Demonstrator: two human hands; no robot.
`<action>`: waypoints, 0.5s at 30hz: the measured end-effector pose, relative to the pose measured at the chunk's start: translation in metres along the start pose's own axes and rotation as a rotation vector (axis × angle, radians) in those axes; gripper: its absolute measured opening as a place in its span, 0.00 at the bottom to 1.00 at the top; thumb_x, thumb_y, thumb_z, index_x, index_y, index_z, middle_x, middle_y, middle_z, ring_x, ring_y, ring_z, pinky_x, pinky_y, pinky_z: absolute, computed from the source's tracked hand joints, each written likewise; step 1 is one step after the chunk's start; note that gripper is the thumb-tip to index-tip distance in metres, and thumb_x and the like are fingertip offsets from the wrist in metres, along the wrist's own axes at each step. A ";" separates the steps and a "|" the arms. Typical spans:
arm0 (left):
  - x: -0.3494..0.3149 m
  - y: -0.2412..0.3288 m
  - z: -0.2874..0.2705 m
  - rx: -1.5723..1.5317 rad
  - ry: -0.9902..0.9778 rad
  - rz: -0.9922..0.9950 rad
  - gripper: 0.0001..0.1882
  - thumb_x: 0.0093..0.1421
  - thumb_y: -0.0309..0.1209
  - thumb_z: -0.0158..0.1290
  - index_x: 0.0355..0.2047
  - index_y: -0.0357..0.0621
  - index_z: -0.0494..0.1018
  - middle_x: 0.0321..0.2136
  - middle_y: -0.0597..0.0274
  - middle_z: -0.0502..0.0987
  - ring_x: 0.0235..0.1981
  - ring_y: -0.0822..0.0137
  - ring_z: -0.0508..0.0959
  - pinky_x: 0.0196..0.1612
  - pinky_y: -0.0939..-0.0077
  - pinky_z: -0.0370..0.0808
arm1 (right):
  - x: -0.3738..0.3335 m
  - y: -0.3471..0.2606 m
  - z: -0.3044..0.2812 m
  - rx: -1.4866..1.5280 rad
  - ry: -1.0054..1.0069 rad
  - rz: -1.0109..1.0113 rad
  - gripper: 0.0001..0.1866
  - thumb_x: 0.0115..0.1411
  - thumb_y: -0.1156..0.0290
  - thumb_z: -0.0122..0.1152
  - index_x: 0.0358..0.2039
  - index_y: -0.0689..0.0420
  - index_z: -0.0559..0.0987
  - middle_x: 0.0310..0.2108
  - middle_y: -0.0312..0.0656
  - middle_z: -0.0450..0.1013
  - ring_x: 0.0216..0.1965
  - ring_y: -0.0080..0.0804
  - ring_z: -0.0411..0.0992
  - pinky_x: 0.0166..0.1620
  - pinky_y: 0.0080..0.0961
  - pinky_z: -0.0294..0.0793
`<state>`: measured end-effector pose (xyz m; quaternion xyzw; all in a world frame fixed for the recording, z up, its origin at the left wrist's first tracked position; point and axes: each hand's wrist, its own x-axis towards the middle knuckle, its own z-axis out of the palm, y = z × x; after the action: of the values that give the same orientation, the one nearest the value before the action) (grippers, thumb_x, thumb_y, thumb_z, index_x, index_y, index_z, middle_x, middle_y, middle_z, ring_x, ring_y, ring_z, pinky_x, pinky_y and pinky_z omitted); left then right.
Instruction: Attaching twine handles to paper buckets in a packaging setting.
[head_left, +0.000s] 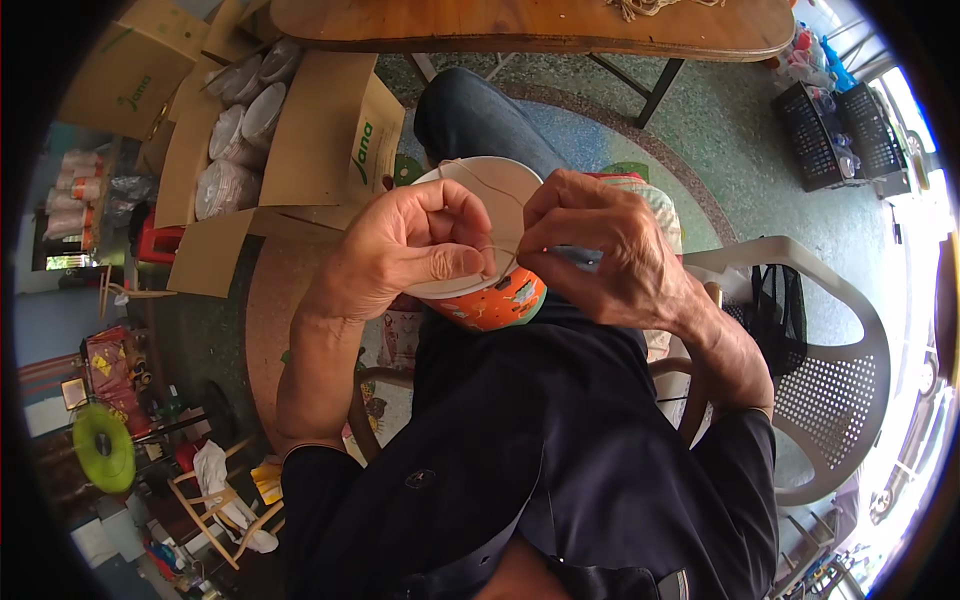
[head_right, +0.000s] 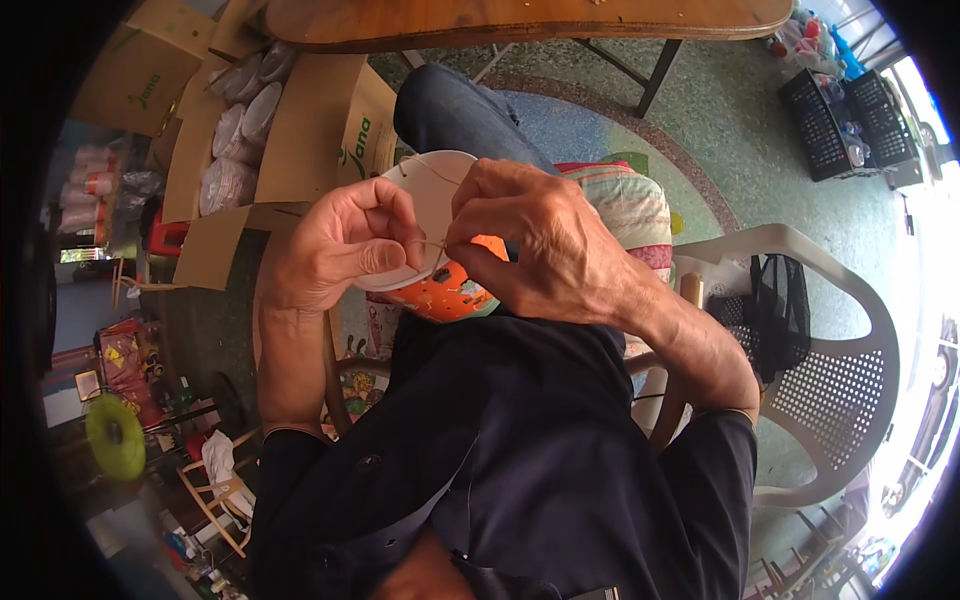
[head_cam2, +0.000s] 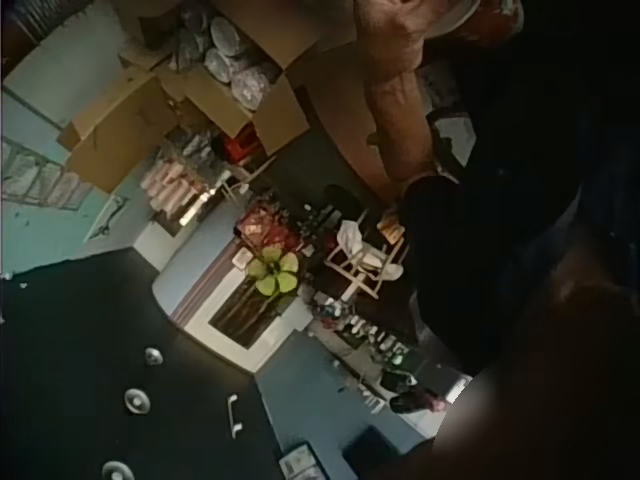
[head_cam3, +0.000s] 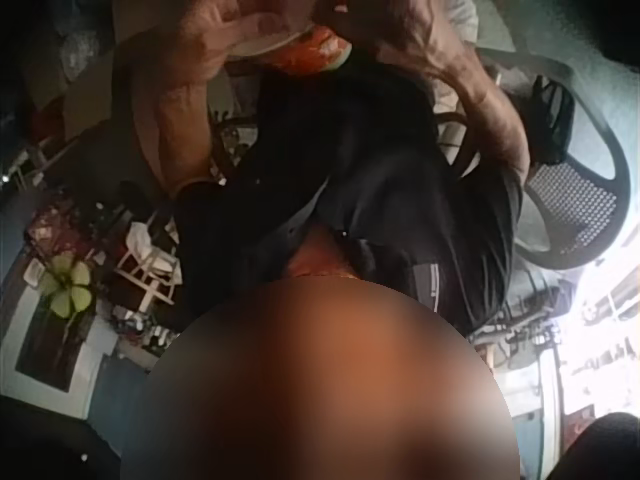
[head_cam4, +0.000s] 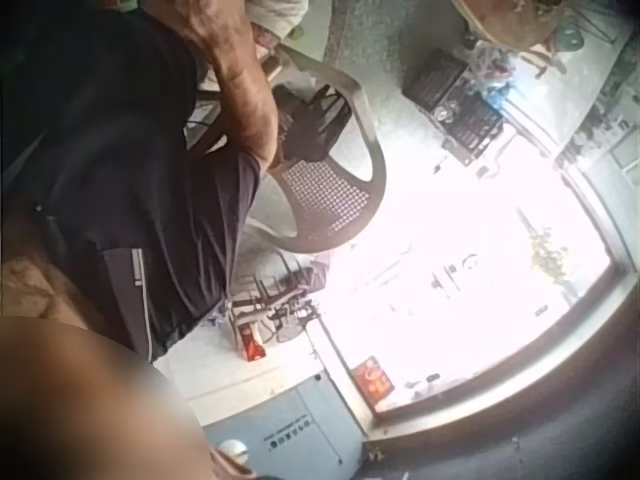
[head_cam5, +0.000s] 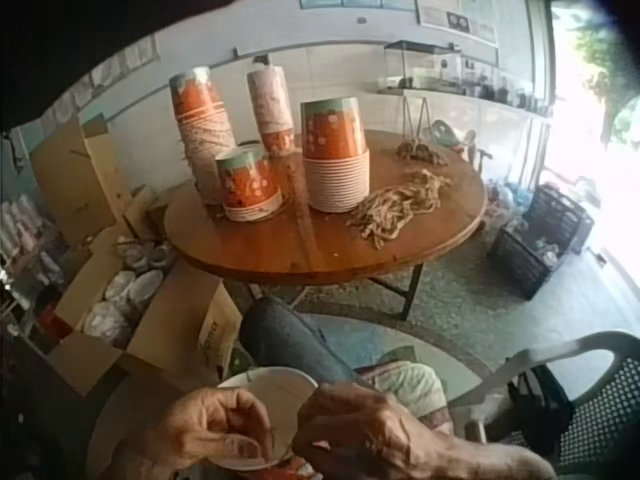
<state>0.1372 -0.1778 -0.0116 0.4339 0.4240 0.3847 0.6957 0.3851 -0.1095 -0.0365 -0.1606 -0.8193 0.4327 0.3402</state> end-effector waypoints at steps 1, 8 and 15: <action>0.000 0.000 0.001 -0.025 0.011 -0.005 0.15 0.62 0.24 0.65 0.44 0.36 0.72 0.34 0.58 0.82 0.37 0.70 0.83 0.47 0.74 0.80 | 0.000 -0.002 0.001 0.002 -0.001 0.001 0.05 0.52 0.80 0.71 0.30 0.61 0.84 0.36 0.42 0.77 0.38 0.39 0.79 0.42 0.35 0.78; -0.006 0.015 0.003 0.092 0.008 -0.067 0.14 0.60 0.19 0.65 0.43 0.35 0.73 0.37 0.56 0.83 0.42 0.69 0.83 0.49 0.72 0.81 | -0.001 -0.009 -0.004 -0.141 0.026 -0.085 0.06 0.49 0.82 0.69 0.28 0.59 0.82 0.35 0.42 0.76 0.36 0.39 0.77 0.40 0.34 0.76; -0.007 0.028 0.003 0.347 -0.081 -0.071 0.11 0.62 0.18 0.63 0.43 0.33 0.74 0.36 0.56 0.82 0.40 0.69 0.83 0.48 0.75 0.81 | 0.000 -0.004 -0.007 -0.076 0.055 -0.041 0.07 0.50 0.81 0.72 0.31 0.59 0.85 0.35 0.41 0.77 0.35 0.35 0.79 0.38 0.30 0.78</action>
<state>0.1323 -0.1760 0.0171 0.5473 0.4707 0.2634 0.6400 0.3900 -0.1073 -0.0307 -0.1681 -0.8286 0.3897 0.3651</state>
